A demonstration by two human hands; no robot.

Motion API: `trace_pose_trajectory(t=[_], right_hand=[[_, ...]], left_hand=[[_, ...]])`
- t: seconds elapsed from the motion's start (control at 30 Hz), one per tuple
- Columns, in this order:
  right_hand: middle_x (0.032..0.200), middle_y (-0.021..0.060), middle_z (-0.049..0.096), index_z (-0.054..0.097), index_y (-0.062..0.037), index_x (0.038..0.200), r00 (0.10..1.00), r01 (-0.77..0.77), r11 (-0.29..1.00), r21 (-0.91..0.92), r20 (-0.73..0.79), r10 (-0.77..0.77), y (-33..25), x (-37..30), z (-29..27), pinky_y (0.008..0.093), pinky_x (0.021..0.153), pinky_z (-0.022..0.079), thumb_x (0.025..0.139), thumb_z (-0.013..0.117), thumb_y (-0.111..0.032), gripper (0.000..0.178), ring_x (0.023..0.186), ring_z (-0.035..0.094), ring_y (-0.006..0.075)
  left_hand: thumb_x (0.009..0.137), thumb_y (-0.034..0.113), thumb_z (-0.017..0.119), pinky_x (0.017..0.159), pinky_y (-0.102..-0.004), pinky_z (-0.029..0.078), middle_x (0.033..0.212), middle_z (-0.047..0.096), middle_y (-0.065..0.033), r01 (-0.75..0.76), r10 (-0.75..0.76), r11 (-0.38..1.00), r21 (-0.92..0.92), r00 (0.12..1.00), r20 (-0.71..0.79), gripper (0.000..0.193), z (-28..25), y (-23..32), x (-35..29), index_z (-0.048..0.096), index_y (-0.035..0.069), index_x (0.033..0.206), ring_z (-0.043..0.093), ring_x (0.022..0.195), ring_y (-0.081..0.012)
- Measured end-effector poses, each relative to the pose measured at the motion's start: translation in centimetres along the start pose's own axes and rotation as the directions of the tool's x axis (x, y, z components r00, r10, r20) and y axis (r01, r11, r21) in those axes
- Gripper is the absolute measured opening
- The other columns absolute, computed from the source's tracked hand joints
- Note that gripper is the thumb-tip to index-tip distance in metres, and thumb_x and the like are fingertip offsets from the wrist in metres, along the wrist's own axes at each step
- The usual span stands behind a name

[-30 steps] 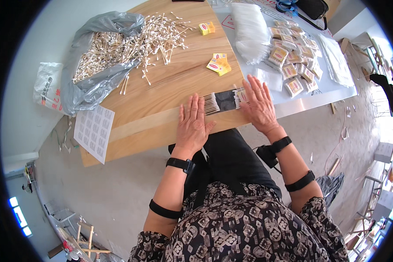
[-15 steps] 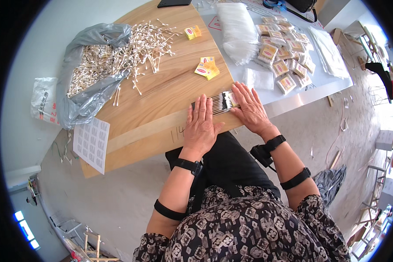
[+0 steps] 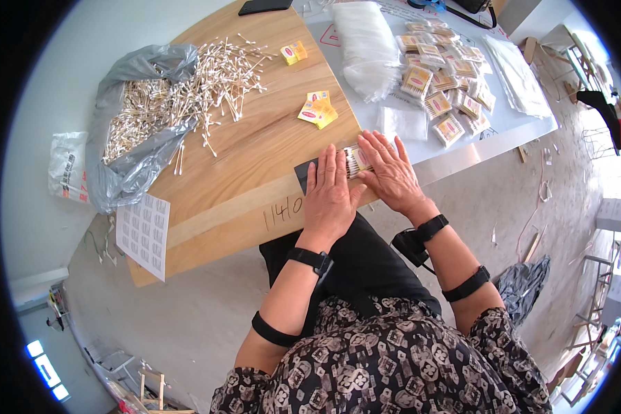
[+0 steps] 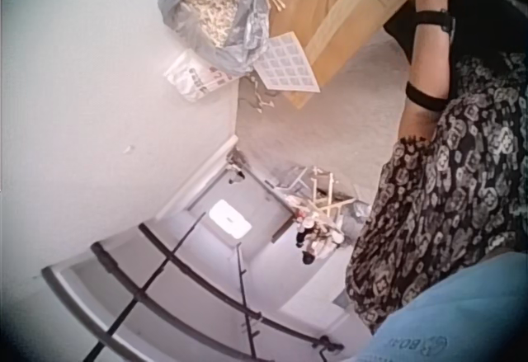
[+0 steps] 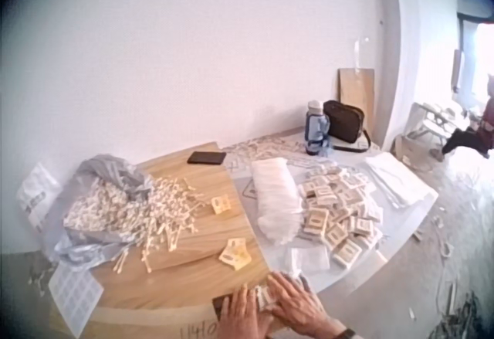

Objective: Counting and arranging cotton swabs and placing them into small plastic bags.

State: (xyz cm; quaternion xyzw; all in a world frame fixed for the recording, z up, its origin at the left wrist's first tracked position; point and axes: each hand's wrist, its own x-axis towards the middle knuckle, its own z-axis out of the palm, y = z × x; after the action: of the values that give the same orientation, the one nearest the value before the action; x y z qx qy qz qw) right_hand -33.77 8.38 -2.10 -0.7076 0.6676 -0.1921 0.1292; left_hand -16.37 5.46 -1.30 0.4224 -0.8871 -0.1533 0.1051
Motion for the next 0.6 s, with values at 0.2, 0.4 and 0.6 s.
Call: trace_pose_trajectory(t=[0.2, 0.4, 0.6], right_hand=[[0.117, 0.0129, 0.064, 0.055, 0.0001, 0.128, 0.654, -0.17, 0.42, 0.891, -0.216, 0.725, 2.7, 1.2, 1.0, 0.0381, 0.092, 0.05, 0.093, 0.064, -0.035, 0.05, 0.106, 0.063, 0.0227], [0.085, 0.0067, 0.069, 0.068, 0.0037, 0.102, 0.763, -0.114, -0.461, 0.88, 0.374, 0.527, 2.3, 2.8, 2.6, 0.0308, 0.068, 0.056, 0.092, 0.067, -0.028, 0.034, 0.072, 0.066, 0.0151], [0.084, 0.0073, 0.065, 0.069, 0.0063, 0.102, 0.769, -0.059, -0.383, 0.922, 0.287, 0.571, 1.5, 2.7, 2.8, 0.0316, 0.071, 0.056, 0.091, 0.068, -0.024, 0.032, 0.074, 0.063, 0.0151]], left_hand=[[0.104, 0.026, 0.039, 0.117, -0.0393, 0.021, 0.154, 0.025, -0.026, -0.032, -0.366, 0.611, -0.791, 0.874, -0.318, 0.059, 0.9, -0.7, 1.0, 0.019, -0.006, 0.15, 0.025, 0.144, -0.0335], [0.104, 0.031, 0.04, 0.118, -0.0386, 0.019, 0.154, 0.024, -0.0265, -0.097, -0.435, 0.404, -0.909, 0.854, -0.285, 0.062, 1.8, -0.5, 2.4, 0.02, -0.006, 0.149, 0.023, 0.145, -0.0307], [0.104, 0.037, 0.041, 0.119, -0.0385, 0.017, 0.154, 0.023, -0.0271, -0.111, -0.502, 0.225, -0.968, 0.838, -0.213, 0.067, 1.6, 1.2, 3.0, 0.02, -0.007, 0.149, 0.022, 0.145, -0.0291]])
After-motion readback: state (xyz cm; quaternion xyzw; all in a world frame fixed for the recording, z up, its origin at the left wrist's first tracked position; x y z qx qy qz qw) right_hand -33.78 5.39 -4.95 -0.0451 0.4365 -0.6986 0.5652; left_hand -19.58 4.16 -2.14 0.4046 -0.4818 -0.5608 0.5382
